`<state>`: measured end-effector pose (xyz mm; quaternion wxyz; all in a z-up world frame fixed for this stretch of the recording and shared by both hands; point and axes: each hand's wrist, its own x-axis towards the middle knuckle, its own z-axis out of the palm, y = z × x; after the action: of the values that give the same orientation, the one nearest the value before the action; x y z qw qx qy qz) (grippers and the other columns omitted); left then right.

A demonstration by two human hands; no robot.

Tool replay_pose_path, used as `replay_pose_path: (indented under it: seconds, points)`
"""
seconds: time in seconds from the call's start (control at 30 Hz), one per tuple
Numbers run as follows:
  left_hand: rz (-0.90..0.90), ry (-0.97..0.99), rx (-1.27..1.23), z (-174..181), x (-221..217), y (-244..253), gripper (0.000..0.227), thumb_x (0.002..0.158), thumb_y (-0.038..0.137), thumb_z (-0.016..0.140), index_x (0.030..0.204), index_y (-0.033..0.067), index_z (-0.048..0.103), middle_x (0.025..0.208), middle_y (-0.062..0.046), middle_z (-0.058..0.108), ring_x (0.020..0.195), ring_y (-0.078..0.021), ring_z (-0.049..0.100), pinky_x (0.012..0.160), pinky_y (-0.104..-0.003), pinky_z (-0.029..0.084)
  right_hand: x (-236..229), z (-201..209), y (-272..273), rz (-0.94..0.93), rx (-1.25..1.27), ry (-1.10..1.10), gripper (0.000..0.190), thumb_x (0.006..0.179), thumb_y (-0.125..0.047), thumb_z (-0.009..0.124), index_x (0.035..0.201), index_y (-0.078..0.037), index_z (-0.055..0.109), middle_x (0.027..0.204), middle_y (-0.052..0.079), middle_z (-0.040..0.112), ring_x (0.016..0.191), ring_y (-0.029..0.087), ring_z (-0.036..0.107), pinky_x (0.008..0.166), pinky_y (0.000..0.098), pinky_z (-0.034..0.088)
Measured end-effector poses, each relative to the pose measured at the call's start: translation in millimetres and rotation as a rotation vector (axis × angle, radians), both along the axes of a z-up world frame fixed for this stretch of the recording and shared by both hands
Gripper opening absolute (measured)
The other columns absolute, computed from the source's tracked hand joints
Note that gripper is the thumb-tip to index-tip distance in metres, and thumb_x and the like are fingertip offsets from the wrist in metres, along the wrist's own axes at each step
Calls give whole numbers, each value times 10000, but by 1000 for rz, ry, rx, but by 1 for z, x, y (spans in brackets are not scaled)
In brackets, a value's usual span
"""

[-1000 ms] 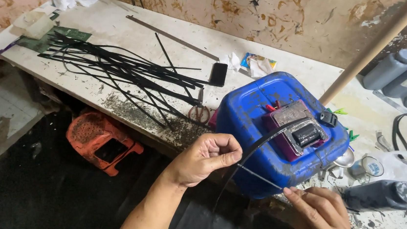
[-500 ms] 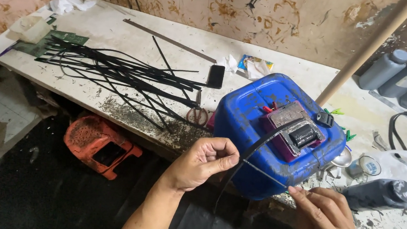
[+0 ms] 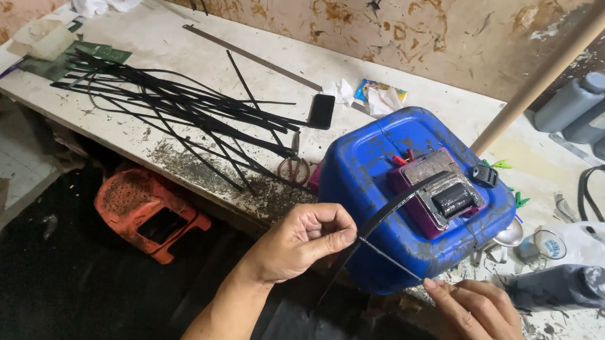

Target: The person repeatedly rubs a black rod against a small rectangular block on a blue container to coat its surface. They then hang the coated rod on a wall rack using a clothespin. The person repeats this process with multiple rods, handling them one at a time.

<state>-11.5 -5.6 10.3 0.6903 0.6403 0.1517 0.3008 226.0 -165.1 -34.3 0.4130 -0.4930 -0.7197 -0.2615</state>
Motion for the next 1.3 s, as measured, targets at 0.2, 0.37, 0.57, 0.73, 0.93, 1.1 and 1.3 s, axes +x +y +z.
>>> replay_pose_path:
  seconds: [0.2,0.37,0.57,0.73,0.93,1.1,1.3]
  points:
    - [-11,-42,-17,4,0,0,118,1029,99,634,911,100,642,766,88,478,663,-6,368,595,-165,285,-2,-5,0,71,-59,0,153,888,-39,743,1037,-64,766,830,48,709,749,205,645,744,334,561]
    - [-1,-31,-18,0,1,1,109,1024,99,642,915,105,649,753,96,469,642,1,356,579,-159,273,1,-10,1,45,-52,29,220,878,-35,783,1094,-50,749,858,53,703,761,214,622,746,333,556]
    - [-6,-32,-30,0,1,2,124,1026,101,638,902,110,645,747,97,463,649,0,356,589,-165,270,1,-11,0,54,-71,27,195,885,-78,760,1080,-71,758,819,47,674,758,211,619,730,345,554]
    - [-5,-34,-18,1,0,1,133,1024,112,644,891,111,642,730,96,448,627,-2,335,565,-172,240,0,-7,3,92,-2,10,142,925,-37,670,1037,-55,755,862,48,720,747,210,641,732,320,565]
    - [44,42,26,8,-3,-5,158,1028,138,646,873,112,627,671,102,387,569,-5,299,508,-188,208,7,-14,3,-65,73,203,193,898,143,779,1060,53,725,832,160,679,737,276,612,726,381,523]
    - [113,101,118,10,-5,-10,148,1024,153,646,894,84,649,702,53,498,577,-33,421,513,-189,335,8,-18,6,-86,83,258,224,890,171,796,1064,44,734,827,177,672,736,279,608,715,378,524]
    - [166,75,148,8,-8,-7,149,1013,181,665,895,90,663,744,53,538,633,-33,454,564,-185,368,3,-15,11,-73,121,305,162,904,161,775,1021,59,727,800,176,650,698,271,584,693,365,498]
